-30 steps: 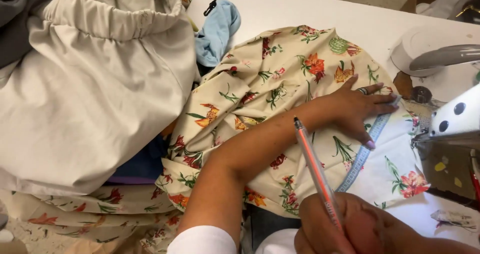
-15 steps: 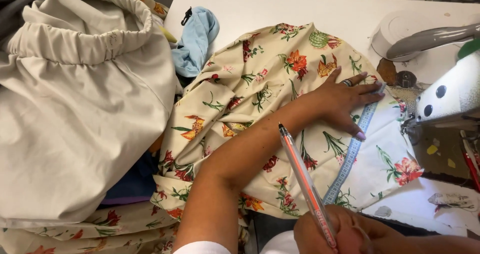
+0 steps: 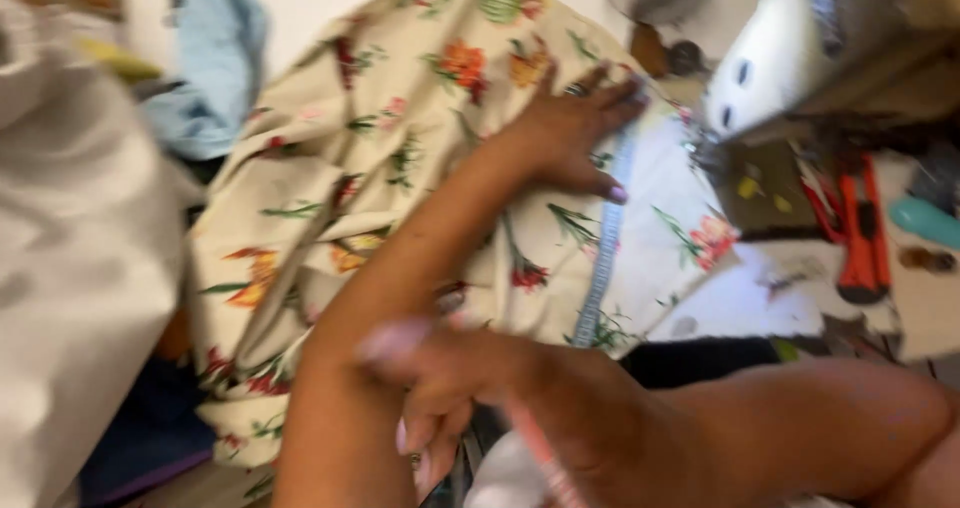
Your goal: Repairing a floral print garment by measuring fabric and sewing on elastic components.
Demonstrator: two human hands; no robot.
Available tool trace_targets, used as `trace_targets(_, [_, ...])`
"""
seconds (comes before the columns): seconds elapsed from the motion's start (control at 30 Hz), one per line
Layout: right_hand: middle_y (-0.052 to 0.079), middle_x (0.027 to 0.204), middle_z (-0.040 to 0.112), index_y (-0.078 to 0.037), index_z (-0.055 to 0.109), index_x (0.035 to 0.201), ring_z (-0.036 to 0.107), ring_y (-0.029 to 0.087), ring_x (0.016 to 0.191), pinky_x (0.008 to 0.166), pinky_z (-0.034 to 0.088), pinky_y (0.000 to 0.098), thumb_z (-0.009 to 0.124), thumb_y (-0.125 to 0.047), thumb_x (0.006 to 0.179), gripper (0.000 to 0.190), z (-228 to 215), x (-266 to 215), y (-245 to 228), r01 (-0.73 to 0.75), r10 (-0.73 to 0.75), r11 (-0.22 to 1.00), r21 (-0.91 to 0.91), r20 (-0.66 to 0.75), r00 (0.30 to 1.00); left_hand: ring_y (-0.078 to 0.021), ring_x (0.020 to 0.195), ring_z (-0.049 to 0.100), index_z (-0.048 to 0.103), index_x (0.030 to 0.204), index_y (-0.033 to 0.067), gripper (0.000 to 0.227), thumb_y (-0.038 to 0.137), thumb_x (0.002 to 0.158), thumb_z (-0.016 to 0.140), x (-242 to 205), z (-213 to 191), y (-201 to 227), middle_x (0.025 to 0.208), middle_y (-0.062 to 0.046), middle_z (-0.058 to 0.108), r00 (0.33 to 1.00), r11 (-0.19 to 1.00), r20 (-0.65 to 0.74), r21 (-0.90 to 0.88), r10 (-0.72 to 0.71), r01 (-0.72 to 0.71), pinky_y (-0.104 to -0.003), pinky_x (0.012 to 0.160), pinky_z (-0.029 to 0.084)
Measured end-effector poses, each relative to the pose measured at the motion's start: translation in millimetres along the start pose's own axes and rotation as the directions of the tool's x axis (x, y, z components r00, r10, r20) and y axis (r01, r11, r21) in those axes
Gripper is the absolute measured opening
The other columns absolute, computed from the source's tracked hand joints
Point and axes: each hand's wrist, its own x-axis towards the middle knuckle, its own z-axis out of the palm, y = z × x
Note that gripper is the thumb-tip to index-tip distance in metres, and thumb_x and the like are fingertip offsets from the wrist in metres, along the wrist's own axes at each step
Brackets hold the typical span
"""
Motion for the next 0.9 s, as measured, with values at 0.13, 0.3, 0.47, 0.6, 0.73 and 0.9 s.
trace_targets(0.13, [0.004,0.090,0.059,-0.008,0.053,0.149,0.064,0.017,0.076,0.075,0.058,0.0314,0.041,-0.040,0.115,0.049,-28,-4,23,0.203,-0.173,0.816,-0.541,0.106,0.979,-0.0310,0.157,-0.003,0.013,0.164,0.0220,0.103,0.068,0.087,0.065,-13,-25,18,0.173,-0.003,0.005,0.996,0.998,0.084,-0.049,-0.036,0.040,-0.064,0.120,-0.011])
trace_targets(0.3, [0.019,0.100,0.070,-0.002,0.060,0.133,0.074,0.024,0.081,0.072,0.060,0.0319,0.049,-0.024,0.108,0.035,-92,-59,62,0.131,-0.110,0.877,-0.462,0.074,0.991,-0.0320,0.158,-0.002,0.014,0.164,0.0217,0.114,0.078,0.078,0.063,0,-7,3,0.173,-0.003,0.006,0.998,0.999,0.046,-0.016,-0.033,0.034,-0.071,0.117,-0.010])
trace_targets(0.47, [0.014,0.093,0.065,-0.001,0.056,0.125,0.070,0.020,0.074,0.056,0.060,0.0236,0.049,-0.016,0.107,0.025,-164,-161,117,-0.196,-0.045,0.931,-0.309,-0.629,0.776,-0.0335,0.157,0.001,0.015,0.164,0.0210,0.110,0.074,0.082,0.066,-4,-4,1,0.172,-0.006,0.010,1.000,0.999,0.024,-0.030,-0.017,0.018,-0.071,0.117,-0.006])
trace_targets(0.6, [0.014,0.089,0.067,-0.010,0.060,0.107,0.063,0.023,0.062,0.054,0.053,0.0317,0.054,-0.007,0.106,0.007,-194,-148,116,-0.282,0.127,0.960,-0.003,-0.887,0.444,-0.0352,0.156,0.012,0.022,0.163,0.0210,0.112,0.073,0.078,0.073,3,6,-5,0.171,-0.005,0.018,0.999,1.000,-0.054,-0.017,0.008,-0.009,-0.072,0.115,0.002])
trace_targets(0.73, [0.012,0.093,0.074,-0.011,0.068,0.102,0.074,0.021,0.071,0.064,0.065,0.0299,0.055,-0.009,0.106,0.014,-209,-106,122,-0.269,0.228,0.956,0.117,-0.873,0.432,-0.0342,0.157,0.007,0.014,0.163,0.0170,0.118,0.077,0.080,0.071,-2,-3,0,0.172,-0.006,0.015,1.000,1.000,-0.028,-0.031,0.001,-0.002,-0.074,0.115,-0.002])
trace_targets(0.9, [0.011,0.080,0.073,-0.002,0.069,0.100,0.074,0.022,0.070,0.066,0.070,0.0303,0.061,-0.012,0.101,0.013,-271,-91,189,-0.218,0.351,0.926,0.309,-0.917,0.189,-0.0315,0.157,-0.002,0.011,0.164,0.0165,0.113,0.074,0.083,0.066,-7,-10,6,0.173,-0.005,0.007,0.999,0.999,0.026,-0.026,-0.021,0.022,-0.069,0.118,-0.008])
